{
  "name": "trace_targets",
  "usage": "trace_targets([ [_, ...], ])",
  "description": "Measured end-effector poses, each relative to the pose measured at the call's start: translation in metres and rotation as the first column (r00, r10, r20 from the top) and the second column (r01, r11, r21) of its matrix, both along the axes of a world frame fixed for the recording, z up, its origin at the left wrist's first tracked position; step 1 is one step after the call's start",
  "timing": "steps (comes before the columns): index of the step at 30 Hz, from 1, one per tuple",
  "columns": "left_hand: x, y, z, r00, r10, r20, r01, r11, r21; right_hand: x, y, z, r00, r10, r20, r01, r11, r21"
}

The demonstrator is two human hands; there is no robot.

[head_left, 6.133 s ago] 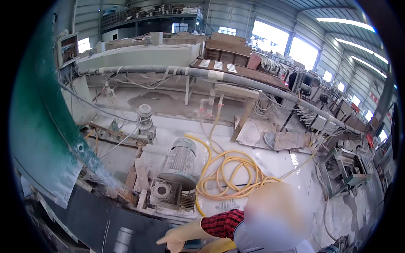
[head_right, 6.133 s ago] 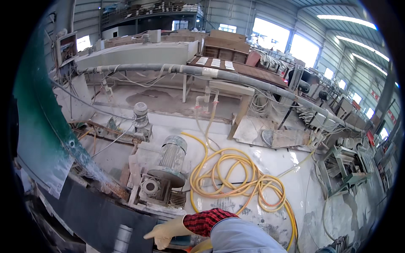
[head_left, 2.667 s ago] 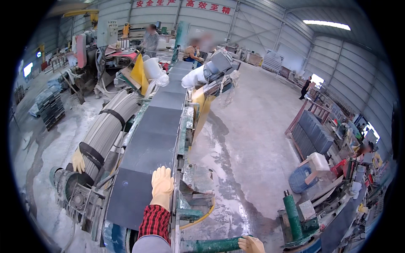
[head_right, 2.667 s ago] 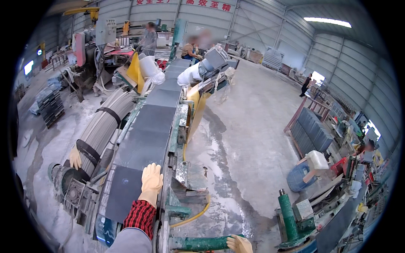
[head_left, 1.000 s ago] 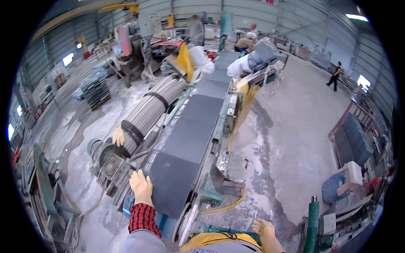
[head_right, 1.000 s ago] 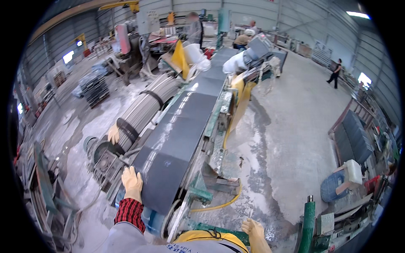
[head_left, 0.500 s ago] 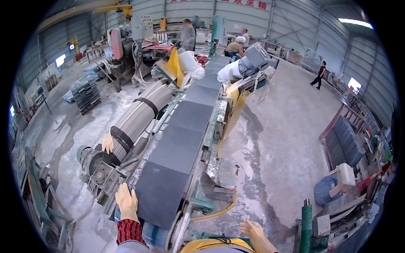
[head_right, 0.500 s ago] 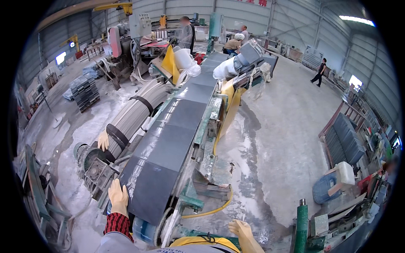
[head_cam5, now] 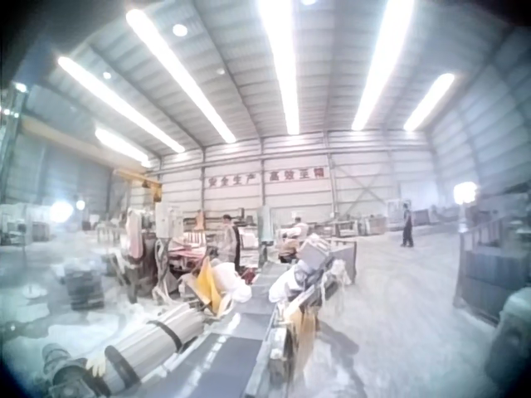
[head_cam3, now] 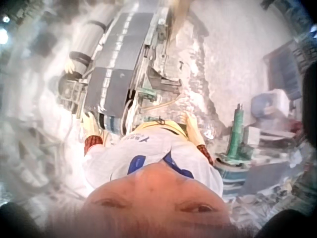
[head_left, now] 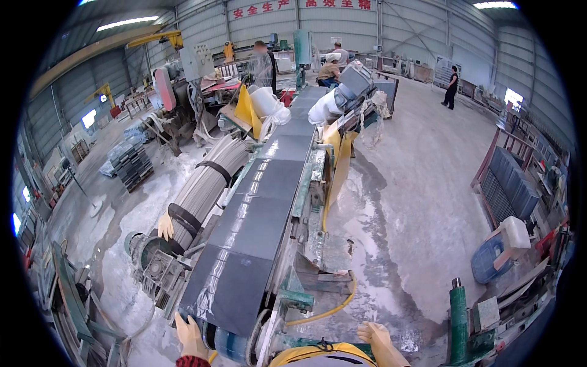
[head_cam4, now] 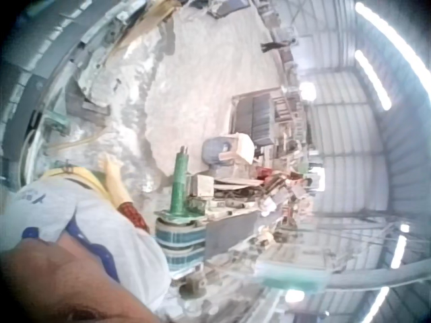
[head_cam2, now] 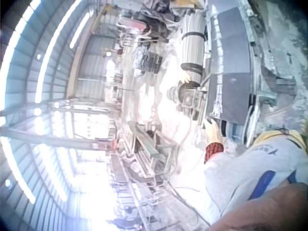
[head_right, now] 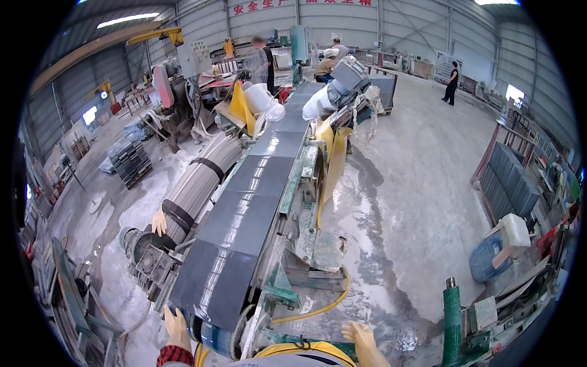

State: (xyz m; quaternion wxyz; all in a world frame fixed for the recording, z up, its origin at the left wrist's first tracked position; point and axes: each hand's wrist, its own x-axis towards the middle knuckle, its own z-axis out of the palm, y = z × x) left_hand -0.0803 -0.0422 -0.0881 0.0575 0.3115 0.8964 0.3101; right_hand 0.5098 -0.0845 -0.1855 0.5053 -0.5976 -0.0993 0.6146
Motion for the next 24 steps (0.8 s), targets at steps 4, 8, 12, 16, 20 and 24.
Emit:
trace_targets([
  [4, -0.004, -0.017, -0.055, 0.929, 0.057, 0.366, -0.119, 0.981, 0.15, -0.006, 0.002, 0.001, 0.998, 0.07, -0.008, -0.07, 0.996, -0.053],
  [8, 0.06, -0.009, 0.01, 0.338, -0.136, 0.931, -0.388, 0.881, 0.27, -0.015, 0.006, 0.02, 0.985, 0.167, 0.048, -0.164, 0.984, -0.063],
  [12, 0.054, 0.003, -0.009, 0.309, -0.129, 0.942, -0.4, 0.881, 0.251, -0.026, 0.015, 0.031, 0.977, 0.209, 0.028, -0.208, 0.977, -0.035],
  [16, 0.047, 0.012, -0.008, 0.249, -0.077, 0.965, -0.545, 0.813, 0.206, -0.028, 0.012, 0.023, 0.978, 0.21, 0.018, -0.21, 0.978, -0.007],
  [20, 0.064, 0.015, 0.034, 0.094, 0.103, 0.99, -0.564, 0.825, -0.032, -0.023, 0.003, 0.014, 0.988, 0.156, 0.006, -0.156, 0.988, -0.007],
  [24, 0.083, 0.011, 0.079, 0.213, -0.276, 0.937, -0.637, 0.688, 0.347, -0.016, -0.002, 0.022, 0.992, 0.123, -0.011, -0.123, 0.992, -0.007],
])
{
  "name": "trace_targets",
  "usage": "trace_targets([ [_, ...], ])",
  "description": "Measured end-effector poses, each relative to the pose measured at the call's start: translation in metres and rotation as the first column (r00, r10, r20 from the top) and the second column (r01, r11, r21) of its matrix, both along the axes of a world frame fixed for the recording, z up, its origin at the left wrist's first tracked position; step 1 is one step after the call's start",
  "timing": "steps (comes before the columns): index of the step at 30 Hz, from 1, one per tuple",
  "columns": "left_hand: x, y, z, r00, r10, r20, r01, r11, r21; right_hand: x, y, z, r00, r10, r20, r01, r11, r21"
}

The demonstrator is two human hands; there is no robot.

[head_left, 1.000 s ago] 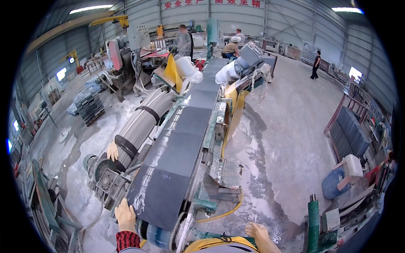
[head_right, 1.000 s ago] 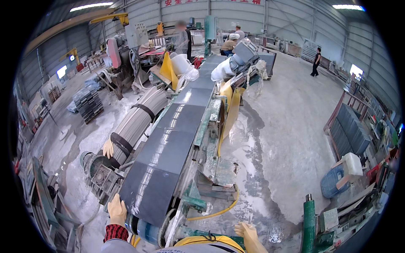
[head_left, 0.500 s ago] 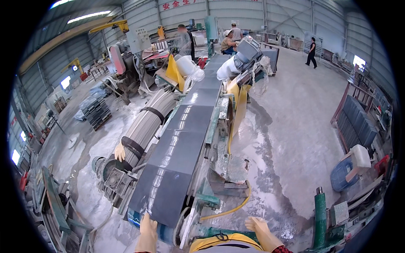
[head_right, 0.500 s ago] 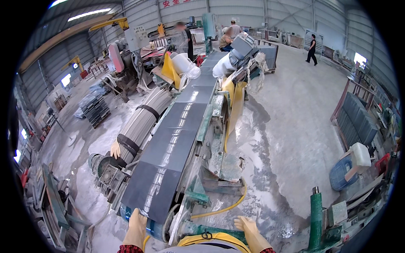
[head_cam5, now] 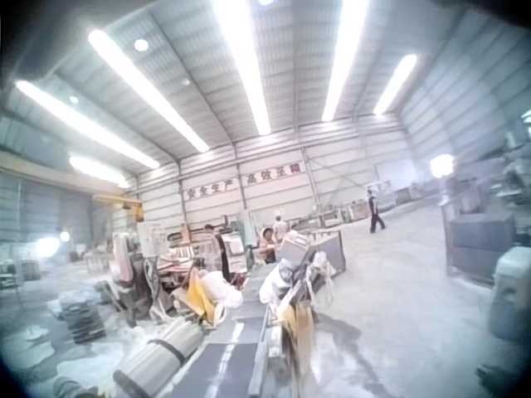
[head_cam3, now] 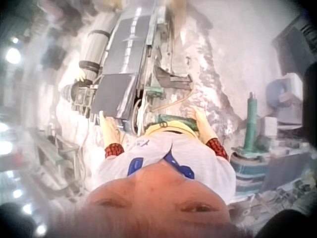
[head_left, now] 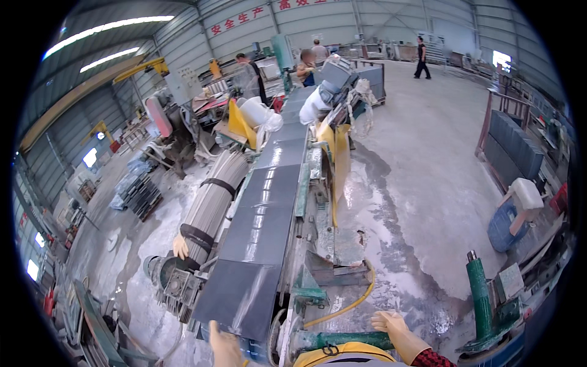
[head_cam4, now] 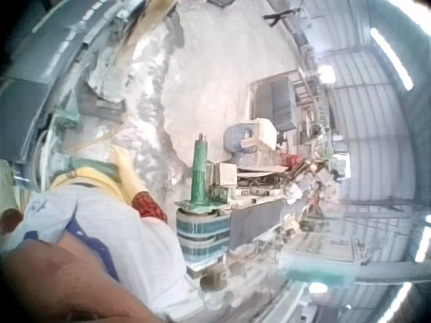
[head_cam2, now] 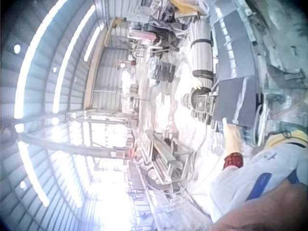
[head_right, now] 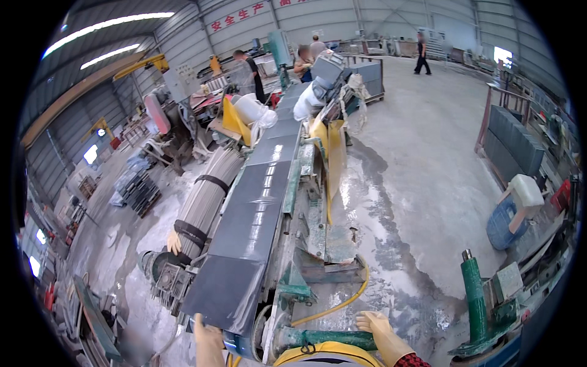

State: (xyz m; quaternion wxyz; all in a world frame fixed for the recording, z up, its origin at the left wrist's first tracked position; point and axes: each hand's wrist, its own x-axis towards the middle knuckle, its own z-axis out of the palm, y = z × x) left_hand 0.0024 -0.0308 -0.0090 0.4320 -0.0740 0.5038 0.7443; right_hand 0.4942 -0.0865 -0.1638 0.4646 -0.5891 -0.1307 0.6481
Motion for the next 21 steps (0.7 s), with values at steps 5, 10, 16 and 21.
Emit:
trace_targets([
  [5, -0.013, 0.035, 0.039, 0.955, -0.228, -0.189, 0.267, 0.94, 0.212, 0.028, -0.006, -0.024, 0.995, -0.093, -0.04, 0.092, 0.996, -0.02],
  [10, 0.033, 0.056, 0.063, 0.937, -0.336, 0.097, 0.298, 0.912, 0.281, -0.011, 0.004, 0.02, 0.991, -0.128, 0.049, 0.127, 0.991, 0.034],
  [16, 0.024, 0.046, 0.056, 0.945, -0.299, 0.132, 0.26, 0.933, 0.25, -0.022, -0.023, 0.004, 0.994, -0.097, -0.059, 0.097, 0.995, -0.005],
  [21, 0.023, 0.033, 0.07, 0.945, -0.321, 0.059, 0.298, 0.923, 0.242, -0.033, -0.045, 0.032, 0.989, -0.128, 0.069, 0.129, 0.991, -0.018],
])
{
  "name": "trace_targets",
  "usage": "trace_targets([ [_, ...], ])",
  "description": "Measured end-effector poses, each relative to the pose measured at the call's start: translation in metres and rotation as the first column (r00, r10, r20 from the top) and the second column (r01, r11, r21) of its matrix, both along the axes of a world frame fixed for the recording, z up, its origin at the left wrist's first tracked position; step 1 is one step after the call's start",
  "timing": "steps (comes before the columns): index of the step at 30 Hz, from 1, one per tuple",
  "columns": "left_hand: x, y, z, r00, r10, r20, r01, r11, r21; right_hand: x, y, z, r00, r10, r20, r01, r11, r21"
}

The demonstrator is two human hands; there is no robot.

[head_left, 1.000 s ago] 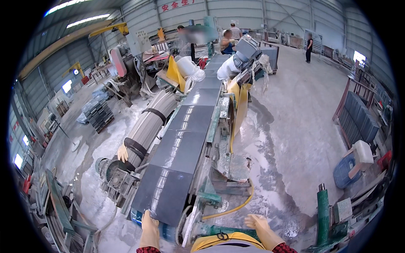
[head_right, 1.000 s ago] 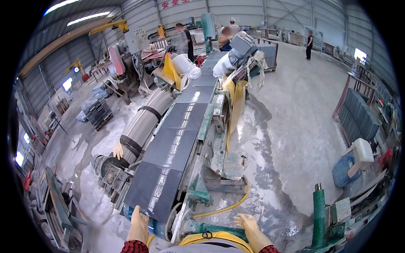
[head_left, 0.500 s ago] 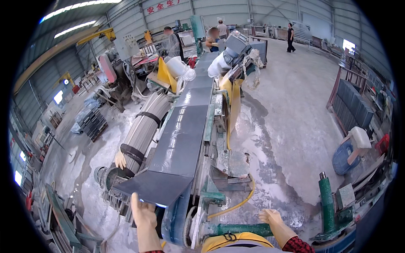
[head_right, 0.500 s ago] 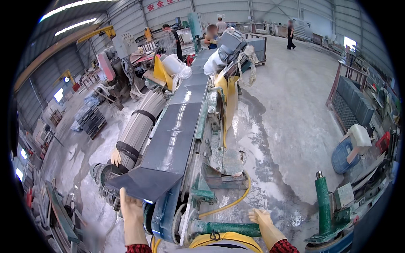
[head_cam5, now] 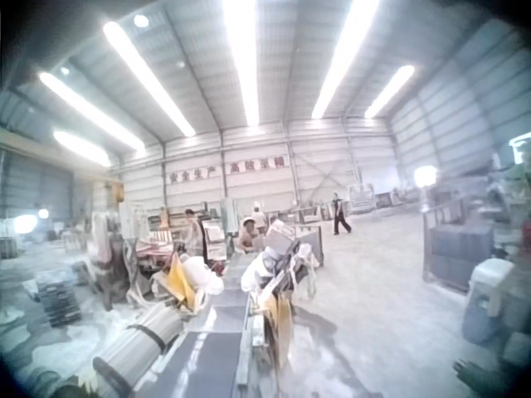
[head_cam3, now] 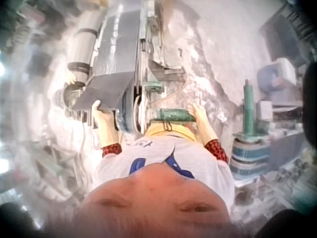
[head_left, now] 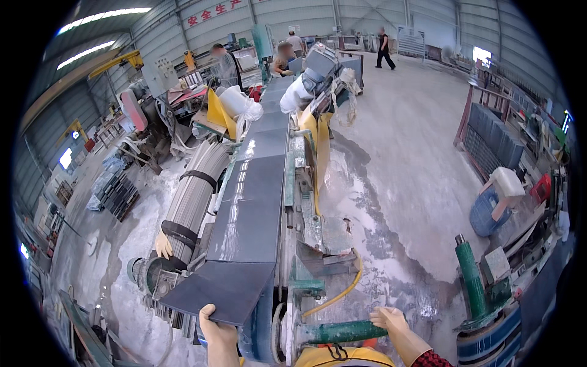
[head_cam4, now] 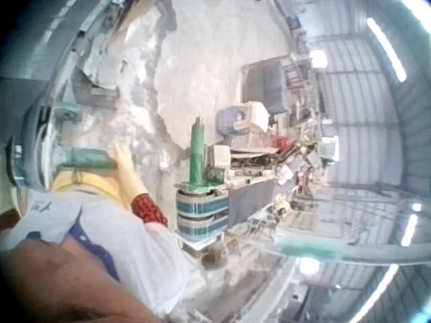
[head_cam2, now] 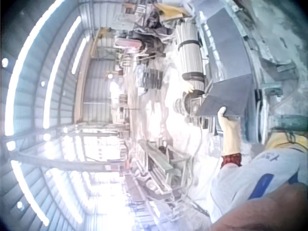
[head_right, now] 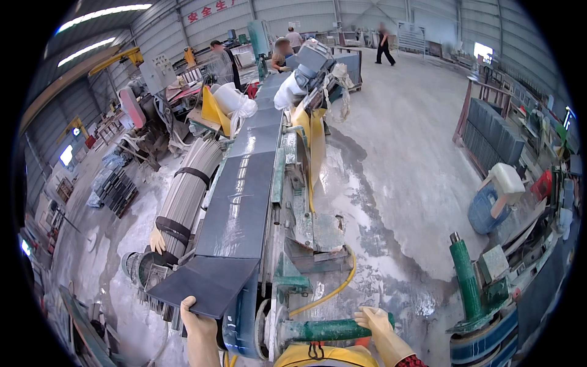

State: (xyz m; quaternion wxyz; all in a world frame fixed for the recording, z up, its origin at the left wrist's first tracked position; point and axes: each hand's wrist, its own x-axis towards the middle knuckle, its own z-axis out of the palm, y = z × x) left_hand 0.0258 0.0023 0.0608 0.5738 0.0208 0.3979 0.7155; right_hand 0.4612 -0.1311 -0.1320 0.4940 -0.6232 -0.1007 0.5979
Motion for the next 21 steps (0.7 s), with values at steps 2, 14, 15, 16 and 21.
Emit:
trace_targets([
  [2, -0.009, -0.008, 0.009, 0.999, -0.049, -0.02, 0.051, 0.996, 0.078, -0.004, -0.002, 0.011, 1.0, -0.017, 0.006, 0.017, 0.999, 0.034],
  [14, 0.068, -0.11, 0.051, 0.898, -0.417, -0.137, 0.435, 0.888, 0.146, -0.024, -0.051, 0.085, 0.963, 0.206, -0.173, -0.136, 0.927, 0.349],
  [15, 0.084, -0.118, 0.047, 0.864, -0.472, -0.176, 0.491, 0.867, 0.084, -0.018, -0.066, 0.106, 0.954, 0.219, -0.206, -0.128, 0.915, 0.383],
  [16, 0.105, -0.128, 0.046, 0.801, -0.565, -0.197, 0.591, 0.798, 0.117, -0.011, -0.083, 0.111, 0.919, 0.221, -0.328, -0.055, 0.892, 0.448],
  [21, 0.213, -0.196, 0.038, 0.569, -0.821, -0.053, 0.822, 0.567, 0.047, 0.029, -0.191, 0.104, 0.671, 0.145, -0.727, 0.375, 0.78, 0.501],
])
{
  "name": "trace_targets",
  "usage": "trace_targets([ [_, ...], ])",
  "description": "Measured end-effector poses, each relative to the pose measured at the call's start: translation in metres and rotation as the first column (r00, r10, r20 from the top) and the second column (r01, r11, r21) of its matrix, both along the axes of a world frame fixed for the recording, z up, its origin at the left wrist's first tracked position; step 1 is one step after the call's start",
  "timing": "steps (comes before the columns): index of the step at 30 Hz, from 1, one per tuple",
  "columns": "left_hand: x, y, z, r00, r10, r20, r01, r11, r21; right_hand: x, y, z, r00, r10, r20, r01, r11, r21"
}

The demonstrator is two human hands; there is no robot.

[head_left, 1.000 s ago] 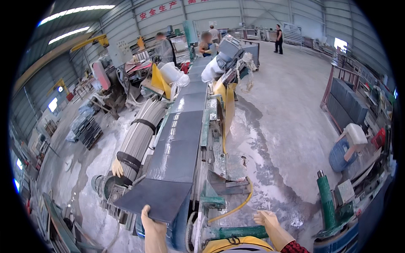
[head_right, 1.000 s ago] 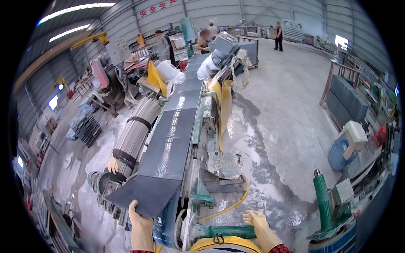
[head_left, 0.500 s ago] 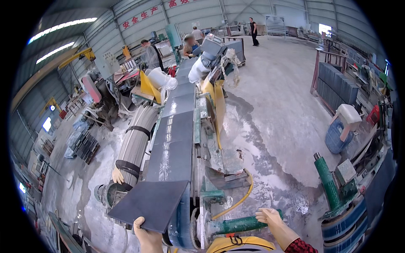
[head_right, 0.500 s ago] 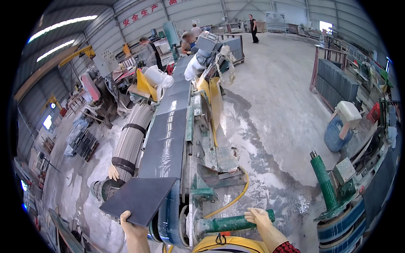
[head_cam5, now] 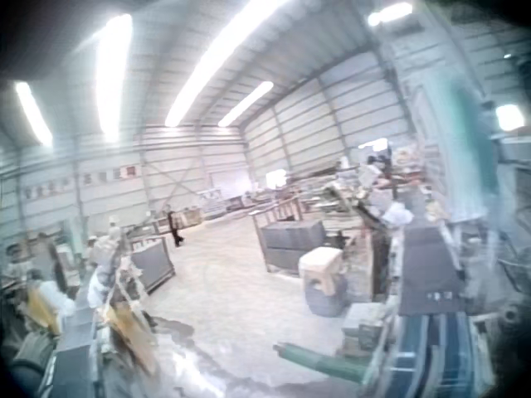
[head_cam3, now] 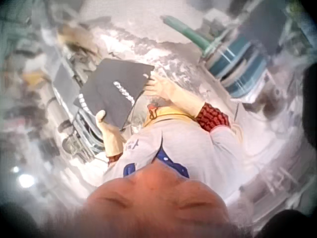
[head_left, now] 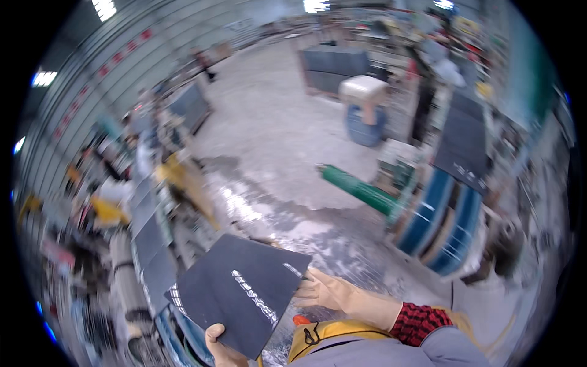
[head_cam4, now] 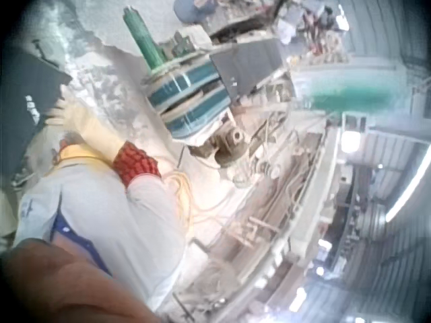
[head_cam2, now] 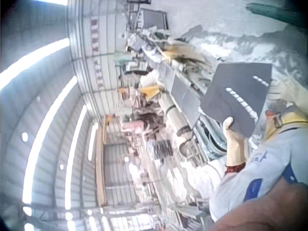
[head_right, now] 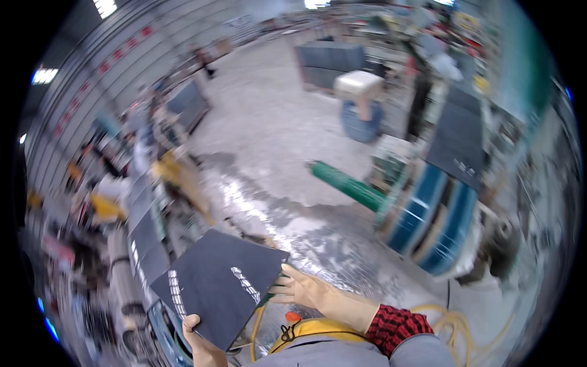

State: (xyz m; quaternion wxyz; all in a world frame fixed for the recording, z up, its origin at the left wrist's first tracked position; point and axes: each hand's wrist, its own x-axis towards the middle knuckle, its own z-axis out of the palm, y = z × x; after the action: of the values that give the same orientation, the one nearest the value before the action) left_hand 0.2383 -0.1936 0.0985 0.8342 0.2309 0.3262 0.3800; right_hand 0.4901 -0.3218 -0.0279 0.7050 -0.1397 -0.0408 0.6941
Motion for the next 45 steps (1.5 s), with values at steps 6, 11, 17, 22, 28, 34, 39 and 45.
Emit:
trace_targets([
  [6, 0.14, -0.063, -0.039, 0.792, -0.608, -0.057, 0.605, 0.794, -0.055, 0.041, -0.158, -0.001, 0.83, -0.556, -0.032, 0.52, 0.794, -0.315],
  [11, 0.25, -0.101, -0.072, 0.65, -0.703, -0.289, 0.723, 0.689, -0.051, 0.039, -0.246, 0.063, 0.686, -0.574, 0.448, 0.72, 0.446, -0.531],
  [17, 0.361, -0.146, -0.103, 0.393, -0.754, -0.527, 0.906, 0.416, 0.081, 0.062, -0.288, -0.007, 0.361, -0.817, 0.45, 0.913, 0.209, -0.351],
  [22, 0.454, -0.157, -0.164, 0.317, -0.869, -0.379, 0.948, 0.284, 0.142, 0.108, -0.297, -0.026, 0.197, -0.93, 0.311, 0.901, 0.047, -0.431],
  [28, 0.54, -0.181, -0.145, 0.156, -0.92, -0.359, 0.986, 0.166, 0.003, 0.169, -0.296, -0.031, 0.074, -0.975, 0.21, 0.889, -0.031, -0.458],
  [34, 0.597, -0.178, -0.175, 0.058, -0.901, -0.429, 0.998, 0.067, -0.006, 0.2, -0.289, -0.073, -0.044, -0.995, 0.089, 0.798, -0.089, -0.596],
  [39, 0.614, -0.18, -0.173, 0.042, -0.934, -0.355, 0.998, 0.053, -0.02, 0.215, -0.289, -0.085, -0.07, -0.994, 0.087, 0.798, -0.108, -0.593],
  [45, 0.634, -0.182, -0.175, 0.041, -0.954, -0.298, 0.999, 0.034, 0.03, 0.239, -0.285, -0.08, -0.108, -0.994, 0.03, 0.782, -0.104, -0.614],
])
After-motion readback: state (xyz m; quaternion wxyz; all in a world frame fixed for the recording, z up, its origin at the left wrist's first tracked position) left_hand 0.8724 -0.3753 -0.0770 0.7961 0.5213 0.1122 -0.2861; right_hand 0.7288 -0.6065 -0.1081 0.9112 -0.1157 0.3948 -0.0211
